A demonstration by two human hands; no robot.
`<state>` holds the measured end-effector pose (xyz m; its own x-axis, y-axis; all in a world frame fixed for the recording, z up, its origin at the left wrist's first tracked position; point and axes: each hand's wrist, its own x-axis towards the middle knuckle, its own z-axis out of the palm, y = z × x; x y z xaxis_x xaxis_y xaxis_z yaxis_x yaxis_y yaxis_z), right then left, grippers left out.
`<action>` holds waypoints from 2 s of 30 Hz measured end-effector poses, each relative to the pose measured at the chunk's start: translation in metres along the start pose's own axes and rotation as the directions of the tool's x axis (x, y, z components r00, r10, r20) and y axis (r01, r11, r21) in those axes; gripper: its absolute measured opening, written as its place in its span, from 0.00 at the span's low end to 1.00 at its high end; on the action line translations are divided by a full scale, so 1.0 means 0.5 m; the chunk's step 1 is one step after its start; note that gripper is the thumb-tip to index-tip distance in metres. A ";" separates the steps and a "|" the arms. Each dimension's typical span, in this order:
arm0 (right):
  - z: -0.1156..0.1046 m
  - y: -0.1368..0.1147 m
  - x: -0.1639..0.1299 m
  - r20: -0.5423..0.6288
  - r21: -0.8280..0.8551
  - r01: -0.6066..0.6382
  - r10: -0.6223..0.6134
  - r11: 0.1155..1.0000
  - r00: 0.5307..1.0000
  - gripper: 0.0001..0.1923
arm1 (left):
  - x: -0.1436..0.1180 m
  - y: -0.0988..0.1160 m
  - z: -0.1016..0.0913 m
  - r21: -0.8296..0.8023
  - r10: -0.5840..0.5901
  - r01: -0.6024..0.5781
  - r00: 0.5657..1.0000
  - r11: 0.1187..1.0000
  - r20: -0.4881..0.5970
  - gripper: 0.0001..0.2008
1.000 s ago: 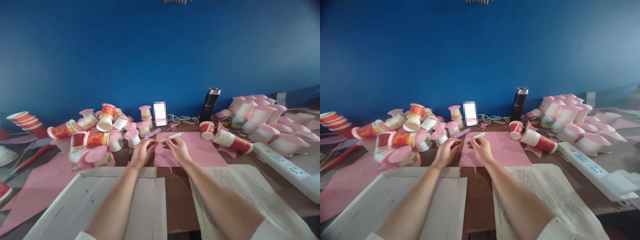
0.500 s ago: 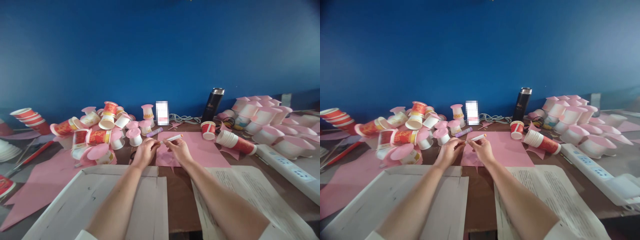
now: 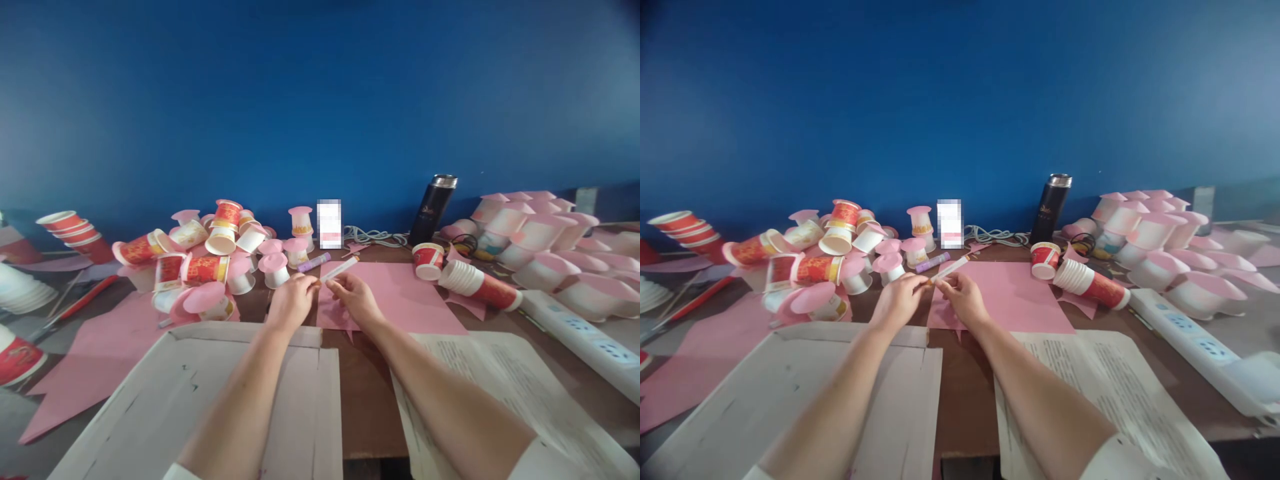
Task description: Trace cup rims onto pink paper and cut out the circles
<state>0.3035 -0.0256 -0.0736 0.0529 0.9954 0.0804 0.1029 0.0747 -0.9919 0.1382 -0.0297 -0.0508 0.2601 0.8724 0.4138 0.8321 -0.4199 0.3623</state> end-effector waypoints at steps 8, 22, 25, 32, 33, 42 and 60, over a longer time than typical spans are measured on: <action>-0.017 0.006 0.009 -0.017 -0.075 0.028 -0.029 0.997 0.999 0.14 | 0.007 -0.054 -0.026 0.214 -0.288 0.275 0.957 0.937 0.034 0.13; -0.012 0.006 -0.006 0.119 -0.173 0.147 -0.128 0.974 0.985 0.10 | -0.002 -0.059 -0.026 0.314 -0.457 0.374 0.853 0.873 0.254 0.08; -0.012 0.007 -0.006 0.126 -0.194 0.160 -0.138 0.968 0.982 0.10 | -0.003 -0.054 -0.027 0.331 -0.420 0.339 0.882 0.881 0.213 0.08; -0.011 0.010 -0.003 0.107 -0.202 0.144 -0.124 0.969 0.986 0.10 | -0.001 -0.048 -0.045 0.158 -0.449 0.428 0.884 0.890 0.130 0.10; -0.011 0.009 -0.004 0.108 -0.193 0.132 -0.113 0.972 0.988 0.10 | 0.001 -0.049 -0.047 0.079 -0.425 0.420 0.902 0.904 0.071 0.11; -0.004 -0.028 -0.033 0.413 0.030 0.104 -0.107 0.994 0.905 0.21 | 0.019 -0.019 0.010 -0.817 -0.521 0.337 0.852 0.467 0.054 0.19; -0.035 -0.003 0.017 -0.287 0.124 -0.047 0.081 0.991 0.954 0.12 | -0.017 0.032 0.066 0.147 -0.204 0.203 0.979 0.968 -0.002 0.12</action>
<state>0.3212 -0.0182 -0.0698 0.3442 0.9386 0.0242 -0.0242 0.0347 -0.9991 0.1655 -0.0355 -0.0761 0.0833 0.9393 0.3329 0.9301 -0.1932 0.3123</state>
